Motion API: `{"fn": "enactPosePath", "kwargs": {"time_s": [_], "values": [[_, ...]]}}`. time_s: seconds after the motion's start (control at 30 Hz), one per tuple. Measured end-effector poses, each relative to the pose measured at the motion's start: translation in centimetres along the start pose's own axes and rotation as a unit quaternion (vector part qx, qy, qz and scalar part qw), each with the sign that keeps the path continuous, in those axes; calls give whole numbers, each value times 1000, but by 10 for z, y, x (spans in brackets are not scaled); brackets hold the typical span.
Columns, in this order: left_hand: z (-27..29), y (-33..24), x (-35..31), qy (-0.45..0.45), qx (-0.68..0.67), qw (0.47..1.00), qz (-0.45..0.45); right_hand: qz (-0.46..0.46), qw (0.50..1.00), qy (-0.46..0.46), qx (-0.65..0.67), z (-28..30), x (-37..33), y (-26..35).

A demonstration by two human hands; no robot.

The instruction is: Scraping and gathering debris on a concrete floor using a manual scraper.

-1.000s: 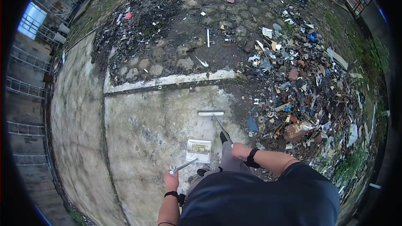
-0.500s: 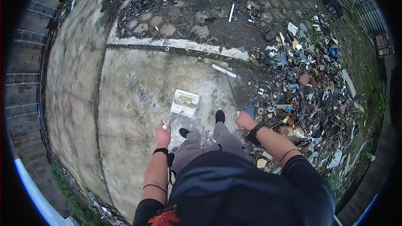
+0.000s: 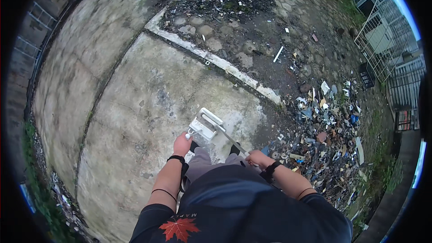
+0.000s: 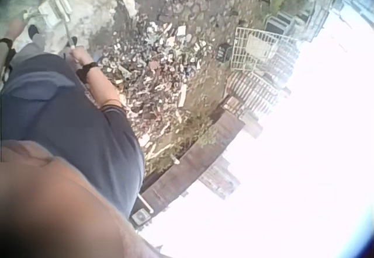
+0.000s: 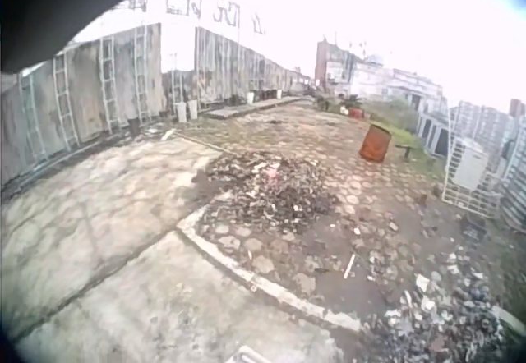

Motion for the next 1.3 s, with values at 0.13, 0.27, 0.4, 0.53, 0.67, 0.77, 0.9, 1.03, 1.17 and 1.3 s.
{"fn": "enactPosePath", "kwargs": {"time_s": [0.13, 0.27, 0.4, 0.53, 0.67, 0.77, 0.9, 1.03, 1.17, 1.3], "values": [[51, 60, 13, -37, -51, 998, 0, -57, 985, 11, 160, -28, -21, 64], [94, 112, 24, -57, -90, 994, 12, -72, 985, -15, 154, -70, -6, 122], [113, 137, 39, -52, -111, 992, 26, -31, 991, -63, 111, -98, 22, 162], [125, 141, 56, -57, -90, 994, 37, -62, 985, -114, 111, -97, 47, 206], [135, 138, 83, -62, -78, 994, 47, -67, 989, -95, 94, -75, 87, 239], [147, 126, 107, -63, -64, 994, 60, -71, 988, -95, -96, -64, 129, 265], [173, 95, 140, -67, -48, 991, 103, 48, 883, 18, -468, -64, 152, 299], [183, 60, 183, -57, -39, 992, 109, 29, 874, 77, -478, -53, 149, 338], [188, 39, 216, -99, -37, 983, 147, 38, 887, 155, -434, -33, 150, 391], [214, 39, 236, -104, -30, 982, 157, -34, 970, 175, -164, -21, 144, 436]]}}
Point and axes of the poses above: each hand's wrist, its own x-axis towards the middle knuckle, its own z-axis out of the back of the hand, y = z × x, the point moved 1 cm from there along x, towards the middle knuckle, and after that the axes turned 2 degrees about -z, right-handed, at the moved point
